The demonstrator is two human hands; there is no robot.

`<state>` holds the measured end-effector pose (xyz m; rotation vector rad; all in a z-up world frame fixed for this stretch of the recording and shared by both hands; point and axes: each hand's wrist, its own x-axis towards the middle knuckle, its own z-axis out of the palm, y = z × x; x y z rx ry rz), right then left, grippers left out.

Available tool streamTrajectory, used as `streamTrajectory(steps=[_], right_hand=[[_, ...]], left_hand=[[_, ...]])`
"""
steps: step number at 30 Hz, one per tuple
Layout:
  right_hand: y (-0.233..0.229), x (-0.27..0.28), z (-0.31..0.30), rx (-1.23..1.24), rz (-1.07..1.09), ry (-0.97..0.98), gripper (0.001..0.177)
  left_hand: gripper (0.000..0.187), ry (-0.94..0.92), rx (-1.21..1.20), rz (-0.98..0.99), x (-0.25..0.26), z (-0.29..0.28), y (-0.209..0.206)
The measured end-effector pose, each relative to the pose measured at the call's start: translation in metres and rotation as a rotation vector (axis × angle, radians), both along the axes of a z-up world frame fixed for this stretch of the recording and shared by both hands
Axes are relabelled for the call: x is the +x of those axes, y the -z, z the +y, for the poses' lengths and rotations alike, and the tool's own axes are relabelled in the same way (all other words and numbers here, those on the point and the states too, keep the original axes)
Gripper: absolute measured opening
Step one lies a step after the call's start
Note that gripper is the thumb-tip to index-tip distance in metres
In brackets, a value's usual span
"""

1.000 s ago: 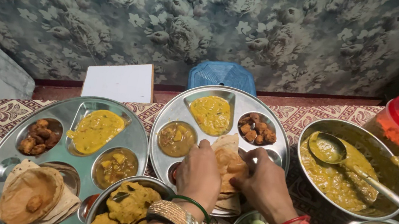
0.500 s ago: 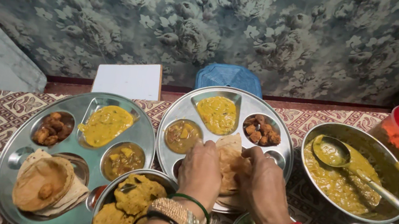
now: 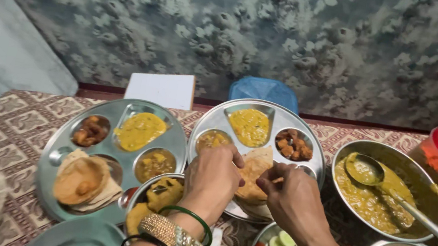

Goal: The person serves food onto two compartmentalized metal plates. They place flatbreads, fried snacks, and various curries, then add sliced vegetables and rice. The person uses their hands and a spoon to transfer items from serving bowls to the plates.

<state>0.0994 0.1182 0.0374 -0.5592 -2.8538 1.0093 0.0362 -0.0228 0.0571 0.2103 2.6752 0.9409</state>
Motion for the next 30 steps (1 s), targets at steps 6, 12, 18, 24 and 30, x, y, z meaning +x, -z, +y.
streamTrajectory(steps=[6, 12, 18, 24, 30], right_hand=[[-0.025, 0.017, -0.018, -0.326, -0.447, -0.151, 0.038], [-0.032, 0.038, -0.025, -0.124, -0.346, -0.182, 0.038], [-0.037, 0.062, -0.029, -0.185, -0.261, -0.090, 0.027], [-0.048, 0.099, -0.013, -0.146, -0.175, 0.091, 0.022], [-0.009, 0.141, 0.008, 0.199, -0.221, 0.042, 0.028]], left_hand=[[0.022, -0.061, 0.005, 0.039, 0.025, -0.028, -0.018], [0.027, -0.037, 0.001, 0.022, 0.051, -0.043, -0.026], [0.035, 0.034, 0.047, 0.100, 0.072, -0.035, -0.037], [0.034, 0.101, 0.131, 0.050, 0.110, -0.021, -0.049], [0.051, 0.112, 0.244, -0.078, 0.150, 0.009, -0.026]])
